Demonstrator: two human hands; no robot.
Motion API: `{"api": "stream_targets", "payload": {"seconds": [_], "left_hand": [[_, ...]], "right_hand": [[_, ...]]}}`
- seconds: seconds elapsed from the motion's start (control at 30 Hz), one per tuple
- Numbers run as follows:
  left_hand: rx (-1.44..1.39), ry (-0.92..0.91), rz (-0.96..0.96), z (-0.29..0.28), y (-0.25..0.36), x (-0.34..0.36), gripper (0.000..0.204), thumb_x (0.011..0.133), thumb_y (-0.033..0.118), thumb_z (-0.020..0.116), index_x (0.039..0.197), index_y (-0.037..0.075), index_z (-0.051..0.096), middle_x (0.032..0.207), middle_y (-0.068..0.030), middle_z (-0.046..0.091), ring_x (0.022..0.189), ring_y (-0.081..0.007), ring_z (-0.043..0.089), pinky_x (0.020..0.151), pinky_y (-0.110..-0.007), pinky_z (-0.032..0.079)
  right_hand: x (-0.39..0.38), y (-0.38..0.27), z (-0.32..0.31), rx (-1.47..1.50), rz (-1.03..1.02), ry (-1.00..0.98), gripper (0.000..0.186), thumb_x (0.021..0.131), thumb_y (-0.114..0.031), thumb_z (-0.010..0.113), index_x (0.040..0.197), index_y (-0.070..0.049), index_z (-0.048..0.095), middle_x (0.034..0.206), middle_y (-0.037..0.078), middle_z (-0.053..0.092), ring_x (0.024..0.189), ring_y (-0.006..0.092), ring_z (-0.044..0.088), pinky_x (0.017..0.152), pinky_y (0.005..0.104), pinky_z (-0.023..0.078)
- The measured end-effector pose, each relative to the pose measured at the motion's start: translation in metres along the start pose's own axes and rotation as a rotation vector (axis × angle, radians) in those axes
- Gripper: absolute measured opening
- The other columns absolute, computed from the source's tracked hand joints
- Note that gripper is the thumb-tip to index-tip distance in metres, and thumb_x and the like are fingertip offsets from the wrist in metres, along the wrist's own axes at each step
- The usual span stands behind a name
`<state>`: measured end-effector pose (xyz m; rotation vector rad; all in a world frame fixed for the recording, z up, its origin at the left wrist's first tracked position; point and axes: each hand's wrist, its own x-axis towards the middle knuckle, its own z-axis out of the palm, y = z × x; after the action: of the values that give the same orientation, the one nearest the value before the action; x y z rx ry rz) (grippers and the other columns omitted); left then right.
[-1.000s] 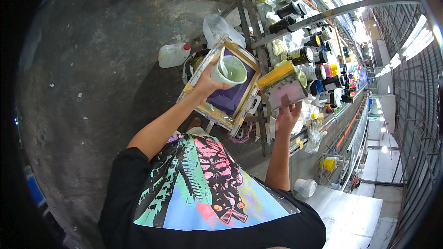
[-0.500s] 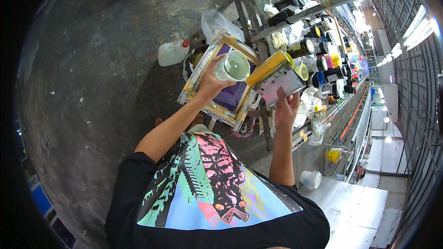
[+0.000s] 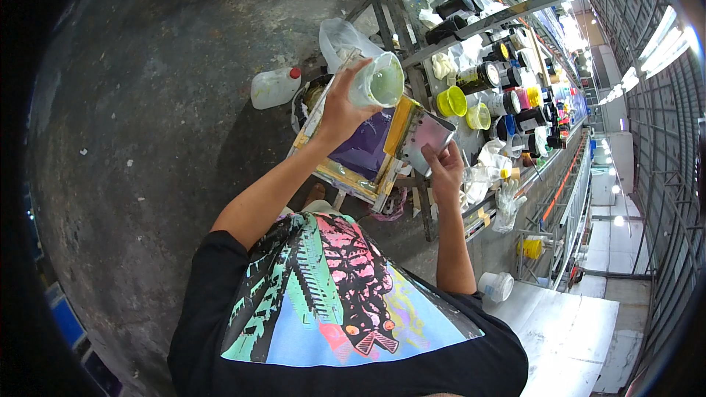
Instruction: The person walks to a screen printing station and uses a squeegee to apply purple ink onto purple fabric pieces laid out on a conveyor table. They repeatedly pull the squeegee across the screen to transfer the design. Later, they move to a prep area and clean the squeegee using a liquid from a container.
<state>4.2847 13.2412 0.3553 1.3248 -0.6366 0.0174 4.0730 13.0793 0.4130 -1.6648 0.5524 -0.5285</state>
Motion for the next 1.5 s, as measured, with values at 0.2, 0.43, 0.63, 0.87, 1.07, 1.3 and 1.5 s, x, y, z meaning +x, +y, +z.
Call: {"api": "stream_targets", "payload": {"seconds": [0.2, 0.43, 0.63, 0.87, 1.07, 1.3, 1.5], "left_hand": [[-0.094, 0.043, -0.023, 0.004, 0.003, 0.016, 0.095, 0.070, 0.000, 0.092, 0.152, 0.013, 0.045, 0.144, -0.0082, 0.058, 0.131, -0.0221, 0.058, 0.112, -0.038, 0.048], [-0.433, 0.100, -0.334, -0.036, -0.019, -0.004, 0.098, 0.072, -0.005, 0.089, 0.153, 0.007, 0.036, 0.138, -0.0115, 0.055, 0.128, -0.0214, 0.058, 0.108, -0.035, 0.053], [-0.348, 0.148, -0.464, -0.089, -0.021, -0.041, 0.093, 0.073, -0.005, 0.088, 0.151, 0.005, 0.038, 0.138, -0.0096, 0.055, 0.130, -0.0219, 0.057, 0.111, -0.036, 0.049], [-0.321, 0.227, -0.513, -0.116, -0.021, -0.075, 0.089, 0.074, -0.007, 0.087, 0.150, 0.005, 0.040, 0.140, -0.0085, 0.056, 0.131, -0.0216, 0.056, 0.111, -0.035, 0.049], [-0.323, 0.203, -0.520, -0.114, -0.023, -0.086, 0.086, 0.076, -0.008, 0.085, 0.148, 0.006, 0.041, 0.139, -0.0077, 0.056, 0.130, -0.0216, 0.057, 0.110, -0.035, 0.051], [-0.310, 0.158, -0.542, -0.092, -0.015, -0.082, 0.090, 0.077, -0.010, 0.083, 0.152, 0.005, 0.037, 0.142, -0.0104, 0.056, 0.131, -0.0223, 0.058, 0.111, -0.036, 0.051], [-0.369, 0.031, -0.567, -0.073, -0.016, -0.081, 0.095, 0.076, -0.010, 0.084, 0.154, 0.004, 0.033, 0.142, -0.0112, 0.057, 0.131, -0.0229, 0.057, 0.111, -0.037, 0.050]], "right_hand": [[0.006, 0.020, -0.005, -0.093, 0.016, -0.060, 0.038, 0.096, -0.006, 0.074, 0.131, 0.000, 0.060, 0.105, 0.004, 0.071, 0.095, 0.0089, 0.063, 0.088, 0.0270, 0.050], [0.026, 0.105, 0.015, -0.632, -0.109, -0.255, 0.035, 0.090, -0.007, 0.075, 0.125, -0.005, 0.070, 0.094, 0.012, 0.076, 0.088, 0.0121, 0.069, 0.079, 0.0314, 0.054], [0.033, 0.200, 0.059, -0.962, -0.348, -0.576, 0.041, 0.078, -0.003, 0.068, 0.117, -0.010, 0.074, 0.108, 0.009, 0.076, 0.102, 0.0318, 0.071, 0.089, 0.0443, 0.055], [0.049, 0.242, 0.097, -1.073, -0.455, -0.764, 0.038, 0.080, -0.009, 0.068, 0.116, -0.020, 0.075, 0.115, 0.002, 0.074, 0.109, 0.0245, 0.068, 0.091, 0.0404, 0.049], [0.058, 0.244, 0.050, -1.117, -0.463, -0.883, 0.039, 0.085, -0.008, 0.063, 0.118, -0.025, 0.075, 0.114, 0.000, 0.074, 0.114, 0.0229, 0.066, 0.096, 0.0412, 0.047], [0.003, 0.230, -0.035, -1.158, -0.368, -0.742, 0.043, 0.084, -0.004, 0.068, 0.124, -0.018, 0.073, 0.121, 0.005, 0.074, 0.116, 0.0255, 0.065, 0.098, 0.0425, 0.047], [-0.028, 0.234, -0.006, -1.084, -0.144, -0.439, 0.031, 0.085, -0.013, 0.067, 0.116, -0.013, 0.072, 0.108, 0.013, 0.075, 0.103, 0.0347, 0.070, 0.087, 0.0477, 0.053]]}}
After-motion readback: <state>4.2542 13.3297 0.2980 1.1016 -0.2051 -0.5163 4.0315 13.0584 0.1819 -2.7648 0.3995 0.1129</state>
